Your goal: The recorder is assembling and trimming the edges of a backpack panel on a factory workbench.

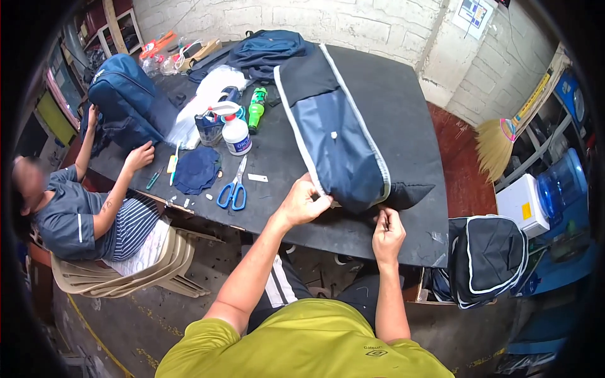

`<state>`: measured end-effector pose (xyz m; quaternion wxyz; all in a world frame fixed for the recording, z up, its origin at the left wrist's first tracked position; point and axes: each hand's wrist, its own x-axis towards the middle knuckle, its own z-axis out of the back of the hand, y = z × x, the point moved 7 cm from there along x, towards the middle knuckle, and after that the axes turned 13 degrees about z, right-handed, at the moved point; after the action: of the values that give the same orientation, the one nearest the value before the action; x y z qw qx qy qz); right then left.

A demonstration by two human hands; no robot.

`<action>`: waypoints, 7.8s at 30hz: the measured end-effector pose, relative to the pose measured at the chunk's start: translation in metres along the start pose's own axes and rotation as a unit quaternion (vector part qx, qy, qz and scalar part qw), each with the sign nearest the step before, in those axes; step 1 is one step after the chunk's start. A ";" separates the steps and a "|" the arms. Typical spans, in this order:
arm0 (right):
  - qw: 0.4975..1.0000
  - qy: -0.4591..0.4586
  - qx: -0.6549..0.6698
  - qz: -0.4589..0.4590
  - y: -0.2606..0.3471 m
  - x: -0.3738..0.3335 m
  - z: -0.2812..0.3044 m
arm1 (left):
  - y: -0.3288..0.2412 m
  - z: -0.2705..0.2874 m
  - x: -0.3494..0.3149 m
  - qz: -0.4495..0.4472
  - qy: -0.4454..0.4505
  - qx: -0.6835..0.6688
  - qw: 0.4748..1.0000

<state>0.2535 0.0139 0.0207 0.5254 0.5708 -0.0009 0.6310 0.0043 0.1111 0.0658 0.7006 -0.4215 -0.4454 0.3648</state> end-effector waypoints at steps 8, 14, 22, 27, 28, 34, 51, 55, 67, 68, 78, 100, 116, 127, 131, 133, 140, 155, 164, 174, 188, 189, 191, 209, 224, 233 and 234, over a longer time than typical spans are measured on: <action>0.998 0.002 0.006 -0.063 0.001 0.004 -0.001 | -0.017 -0.001 0.015 -0.076 -0.013 0.055 0.996; 0.997 -0.008 0.025 -0.067 -0.024 0.006 0.001 | -0.027 -0.001 0.024 -0.103 -0.030 0.073 0.991; 0.998 0.032 0.043 0.011 -0.023 0.024 -0.014 | -0.046 -0.020 0.003 -0.110 -0.029 0.225 0.968; 0.990 0.076 0.096 -0.071 -0.006 0.035 -0.023 | -0.035 -0.036 -0.009 -0.174 -0.107 0.332 0.921; 0.993 0.074 0.090 -0.031 0.008 0.039 -0.021 | -0.036 -0.038 -0.006 -0.168 -0.077 0.307 0.934; 0.983 -0.136 0.120 0.024 0.027 0.049 0.006 | -0.114 -0.015 0.027 -0.226 -0.122 0.101 0.961; 0.952 -0.183 0.065 0.235 0.167 0.156 0.059 | -0.228 0.045 0.027 -0.096 -0.164 -0.046 0.981; 0.957 -0.166 0.055 0.229 0.167 0.162 0.052 | -0.209 0.054 0.032 -0.086 -0.137 -0.124 0.979; 0.967 -0.157 0.139 0.144 0.193 0.185 0.068 | -0.224 0.029 0.017 -0.133 -0.159 -0.125 0.970; 0.965 -0.142 0.171 0.139 0.197 0.191 0.065 | -0.228 0.031 0.021 -0.147 -0.162 -0.142 0.965; 0.979 -0.112 0.004 0.173 0.225 0.211 0.058 | -0.237 0.055 0.043 -0.149 -0.199 -0.065 0.966; 0.954 0.036 -0.066 0.290 0.242 0.163 0.069 | -0.240 0.032 0.044 -0.133 -0.208 -0.061 0.967; 0.936 0.244 -0.187 0.171 0.224 0.149 0.053 | -0.239 0.030 0.053 -0.115 -0.126 -0.071 0.983; 0.951 -0.115 -0.146 0.247 0.235 0.173 0.109 | -0.246 0.021 0.050 -0.163 -0.115 -0.041 0.979; 0.933 -0.145 -0.209 0.254 0.220 0.211 0.103 | -0.250 0.029 0.048 -0.198 -0.147 0.051 0.968; 0.963 -0.102 -0.186 0.169 0.184 0.226 0.104 | -0.245 0.048 0.045 -0.194 -0.222 0.074 0.953; 0.984 -0.117 0.024 0.130 0.128 0.210 0.147 | -0.177 0.106 0.025 -0.011 -0.076 -0.023 0.997; 0.961 0.019 0.205 0.183 0.175 0.187 0.128 | -0.251 0.083 0.130 -0.306 -0.018 0.166 0.937; 0.952 -0.105 0.277 0.080 0.023 0.210 0.168 | -0.178 0.208 0.136 -0.206 -0.313 -0.113 0.920; 0.951 -0.198 0.235 0.027 -0.087 0.236 0.074 | -0.168 0.161 0.162 -0.241 -0.351 0.040 0.904; 0.973 -0.004 -0.034 0.227 0.071 0.461 0.111 | -0.058 0.128 0.105 -0.012 -0.349 -0.200 0.915; 0.949 -0.032 -0.064 0.308 0.091 0.443 0.084 | -0.037 0.132 0.091 0.021 -0.361 -0.209 0.909; 0.961 0.010 -0.065 0.267 0.099 0.414 0.075 | -0.009 0.128 0.080 0.052 -0.363 -0.227 0.902; 0.883 -0.181 -0.214 0.377 0.100 0.163 0.077 | 0.032 0.101 0.007 0.091 -0.294 -0.154 0.939; 0.914 -0.193 -0.152 0.322 0.102 0.156 0.059 | -0.216 -0.019 0.043 -0.228 -0.133 0.268 0.927; 0.941 -0.161 -0.104 0.280 0.087 0.143 0.070 | -0.180 -0.057 0.043 -0.120 0.125 -0.036 0.984; 0.941 -0.165 -0.109 0.275 0.086 0.142 0.071 | -0.170 -0.058 0.034 0.022 0.256 -0.207 0.944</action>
<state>0.2763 0.0270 0.1991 0.3827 0.5836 -0.3136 0.6439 0.0926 0.0615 0.2174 0.6798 -0.6463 -0.3074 0.1601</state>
